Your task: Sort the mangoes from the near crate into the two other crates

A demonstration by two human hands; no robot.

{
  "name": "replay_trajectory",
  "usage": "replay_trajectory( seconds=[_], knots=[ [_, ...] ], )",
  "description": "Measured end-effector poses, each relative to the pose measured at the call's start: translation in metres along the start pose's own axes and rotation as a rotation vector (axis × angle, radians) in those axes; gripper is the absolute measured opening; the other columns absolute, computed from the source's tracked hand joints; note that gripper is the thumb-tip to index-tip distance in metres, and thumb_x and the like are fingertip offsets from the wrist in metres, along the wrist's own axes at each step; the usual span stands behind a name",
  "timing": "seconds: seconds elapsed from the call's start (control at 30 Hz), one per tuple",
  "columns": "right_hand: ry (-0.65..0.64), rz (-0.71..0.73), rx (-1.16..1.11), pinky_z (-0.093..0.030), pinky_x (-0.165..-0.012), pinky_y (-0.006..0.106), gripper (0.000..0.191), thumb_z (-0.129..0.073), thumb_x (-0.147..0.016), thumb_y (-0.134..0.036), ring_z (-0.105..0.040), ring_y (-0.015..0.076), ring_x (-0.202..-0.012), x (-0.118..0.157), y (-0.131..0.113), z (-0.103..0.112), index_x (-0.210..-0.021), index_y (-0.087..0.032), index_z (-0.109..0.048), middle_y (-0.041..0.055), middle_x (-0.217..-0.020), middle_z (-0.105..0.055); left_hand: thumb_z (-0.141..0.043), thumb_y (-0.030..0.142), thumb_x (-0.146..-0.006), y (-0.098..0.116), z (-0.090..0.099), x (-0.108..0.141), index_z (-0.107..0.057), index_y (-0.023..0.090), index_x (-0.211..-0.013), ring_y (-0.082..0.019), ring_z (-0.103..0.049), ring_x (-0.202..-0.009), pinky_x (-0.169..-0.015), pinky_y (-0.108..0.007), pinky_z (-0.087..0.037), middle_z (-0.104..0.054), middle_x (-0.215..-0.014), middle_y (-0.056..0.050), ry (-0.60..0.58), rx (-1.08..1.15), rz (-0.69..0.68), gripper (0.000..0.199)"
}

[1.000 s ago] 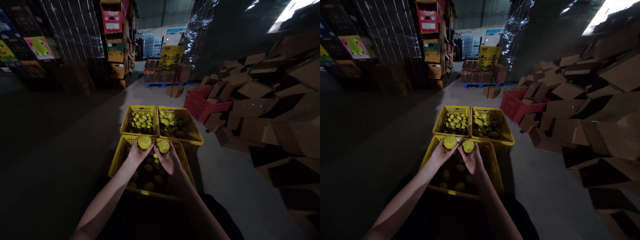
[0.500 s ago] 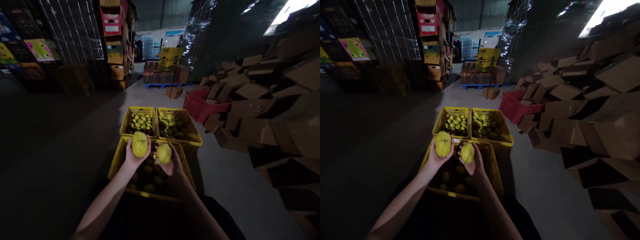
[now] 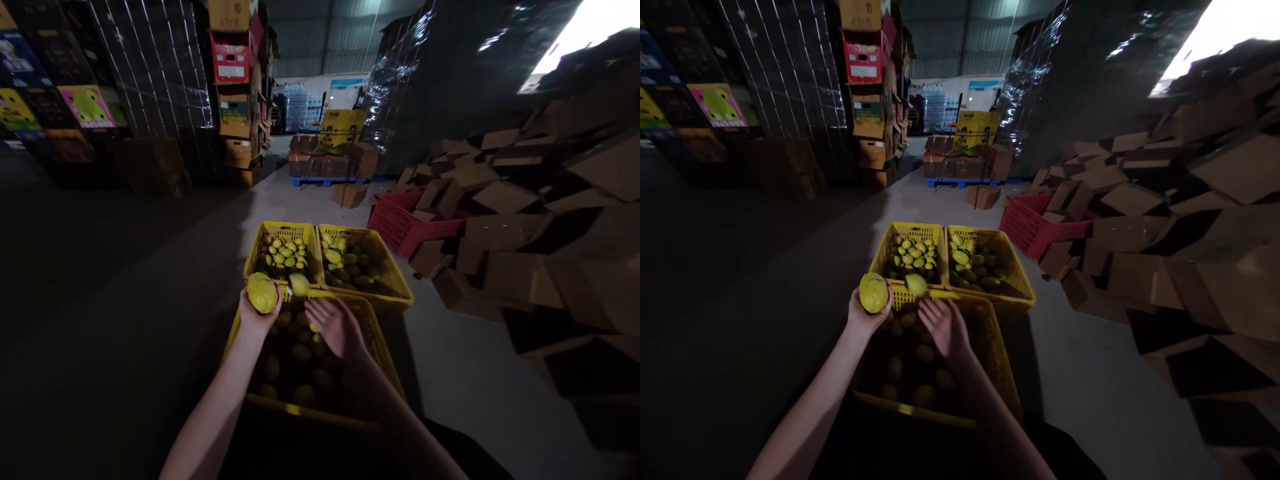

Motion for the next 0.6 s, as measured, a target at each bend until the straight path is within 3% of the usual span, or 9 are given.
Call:
replay_trajectory(
  seconds=[0.1, 0.17, 0.3, 0.37, 0.6],
  knots=[
    [0.012, 0.039, 0.05, -0.052, -0.087, 0.036, 0.017, -0.049, -0.081, -0.024, -0.063, 0.0149, -0.103, 0.0, -0.029, 0.002, -0.089, -0.03, -0.063, -0.0002, -0.102, -0.071, -0.038, 0.032, -0.086, -0.003, -0.003, 0.004, -0.06, 0.017, -0.092, -0.017, -0.064, -0.08, -0.072, -0.027, -0.053, -0.066, -0.086, -0.006, -0.006, 0.005, 0.025, 0.027],
    [0.019, -0.009, 0.07, -0.051, -0.088, 0.038, 0.018, -0.051, -0.08, -0.026, -0.065, 0.018, -0.101, 0.006, -0.024, 0.005, -0.091, -0.026, -0.064, 0.0029, -0.103, -0.071, -0.038, 0.032, -0.086, -0.006, 0.001, 0.002, -0.06, 0.017, -0.089, -0.018, -0.063, -0.08, -0.071, -0.028, -0.054, -0.066, -0.084, -0.005, 0.027, -0.01, 0.037, 0.027],
    [-0.038, -0.161, 0.138, -0.051, -0.083, 0.039, 0.028, -0.052, -0.078, -0.028, -0.069, 0.024, -0.092, 0.015, 0.01, 0.001, -0.098, -0.014, -0.065, 0.0113, -0.103, -0.071, -0.039, 0.032, -0.085, -0.013, 0.012, -0.005, -0.06, 0.018, -0.092, -0.019, -0.064, -0.08, -0.069, -0.031, -0.054, -0.065, -0.08, -0.005, 0.094, -0.029, 0.033, 0.026],
    [-0.079, -0.164, 0.178, -0.051, -0.08, 0.038, 0.028, -0.051, -0.078, -0.026, -0.069, 0.0242, -0.088, 0.016, 0.016, -0.005, -0.099, -0.012, -0.065, 0.0131, -0.102, -0.071, -0.04, 0.033, -0.084, -0.017, 0.018, -0.008, -0.06, 0.018, -0.097, -0.02, -0.064, -0.079, -0.067, -0.032, -0.055, -0.065, -0.08, -0.005, 0.13, -0.047, 0.036, 0.028],
    [0.012, -0.115, 0.106, -0.052, -0.067, 0.03, 0.021, -0.048, -0.078, -0.021, -0.067, 0.0174, -0.069, 0.027, -0.008, -0.005, -0.089, -0.015, -0.065, 0.0093, -0.088, -0.072, -0.041, 0.035, -0.084, -0.037, 0.032, -0.004, -0.059, 0.016, -0.103, -0.021, -0.065, -0.075, -0.063, -0.033, -0.054, -0.066, -0.079, -0.008, 0.177, -0.156, 0.06, 0.033]
  ],
)
Point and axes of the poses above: each hand's wrist, its own x-axis away from the middle knuckle, its own z-axis out of the back of the hand, y = z × x, the point moved 8 cm from there along -x, towards the middle knuckle
